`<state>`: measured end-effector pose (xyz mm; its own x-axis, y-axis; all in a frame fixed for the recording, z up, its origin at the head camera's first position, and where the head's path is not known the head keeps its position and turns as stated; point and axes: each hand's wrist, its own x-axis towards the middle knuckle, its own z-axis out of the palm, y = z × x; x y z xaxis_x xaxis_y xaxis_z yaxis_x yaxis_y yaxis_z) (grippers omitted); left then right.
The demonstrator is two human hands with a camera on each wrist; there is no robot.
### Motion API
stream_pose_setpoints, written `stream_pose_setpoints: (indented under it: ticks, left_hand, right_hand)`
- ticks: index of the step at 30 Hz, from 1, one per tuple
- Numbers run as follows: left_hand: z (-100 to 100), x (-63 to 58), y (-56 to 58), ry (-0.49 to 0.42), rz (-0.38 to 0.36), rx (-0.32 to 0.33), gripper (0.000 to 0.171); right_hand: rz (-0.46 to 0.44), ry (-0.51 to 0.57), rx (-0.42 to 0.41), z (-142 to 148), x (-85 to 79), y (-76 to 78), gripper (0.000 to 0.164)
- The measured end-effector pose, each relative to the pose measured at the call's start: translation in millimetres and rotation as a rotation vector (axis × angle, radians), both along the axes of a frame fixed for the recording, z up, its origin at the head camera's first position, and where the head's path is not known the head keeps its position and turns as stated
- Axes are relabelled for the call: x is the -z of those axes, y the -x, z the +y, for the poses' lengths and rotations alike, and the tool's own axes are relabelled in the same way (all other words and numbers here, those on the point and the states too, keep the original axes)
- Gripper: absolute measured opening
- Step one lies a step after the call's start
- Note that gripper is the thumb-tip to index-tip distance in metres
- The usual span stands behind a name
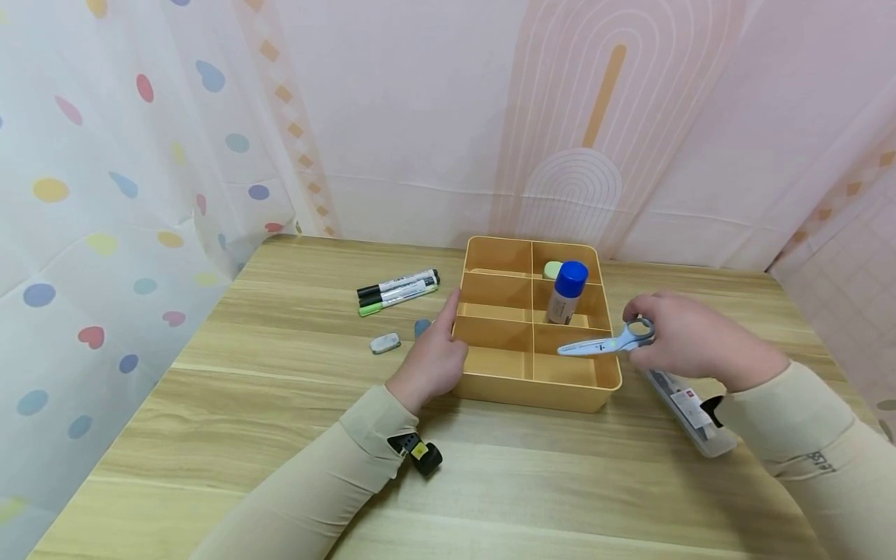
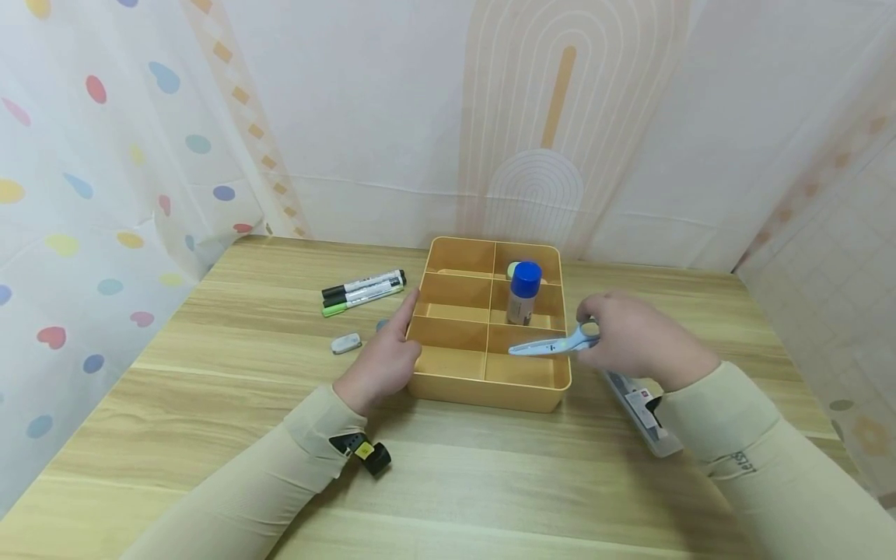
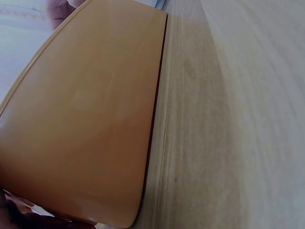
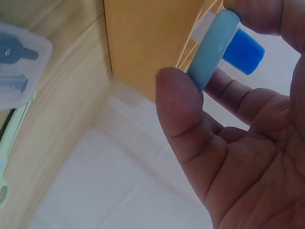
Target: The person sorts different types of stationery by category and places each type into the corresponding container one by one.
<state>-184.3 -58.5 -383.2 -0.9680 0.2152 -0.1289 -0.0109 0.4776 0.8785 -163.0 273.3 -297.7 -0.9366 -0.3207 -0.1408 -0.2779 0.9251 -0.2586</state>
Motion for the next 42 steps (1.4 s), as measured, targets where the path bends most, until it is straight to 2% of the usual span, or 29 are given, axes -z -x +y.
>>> stream_pose_setpoints:
  ticks: [10, 17, 23, 31, 42]
  left_hand:
    - [-0.8, 0.2, -0.4, 0.029, -0.004, 0.0, 0.084]
    - [-1.2, -0.6, -0.7, 0.022, -0.01, 0.002, 0.083]
    - [-1.4, -0.8, -0.6, 0.025, -0.01, 0.006, 0.083]
    - [-1.9, 0.1, 0.9, 0.025, -0.009, 0.008, 0.083]
    - [-1.8, 0.2, 1.9, 0.019, -0.026, 0.002, 0.083]
  right_hand:
    - [0.015, -0.008, -0.017, -11.0, 2.2, -4.1, 0.048]
    - [0.013, 0.05, -0.014, -26.1, 1.8, -6.4, 0.031]
    - [0.019, 0.099, -0.072, -35.0, 2.4, -5.5, 0.02]
    - [-0.072, 0.191, 0.002, -37.9, 9.2, -4.1, 0.023]
    - [-0.112, 0.146, 0.013, -52.8, 19.7, -4.1, 0.023]
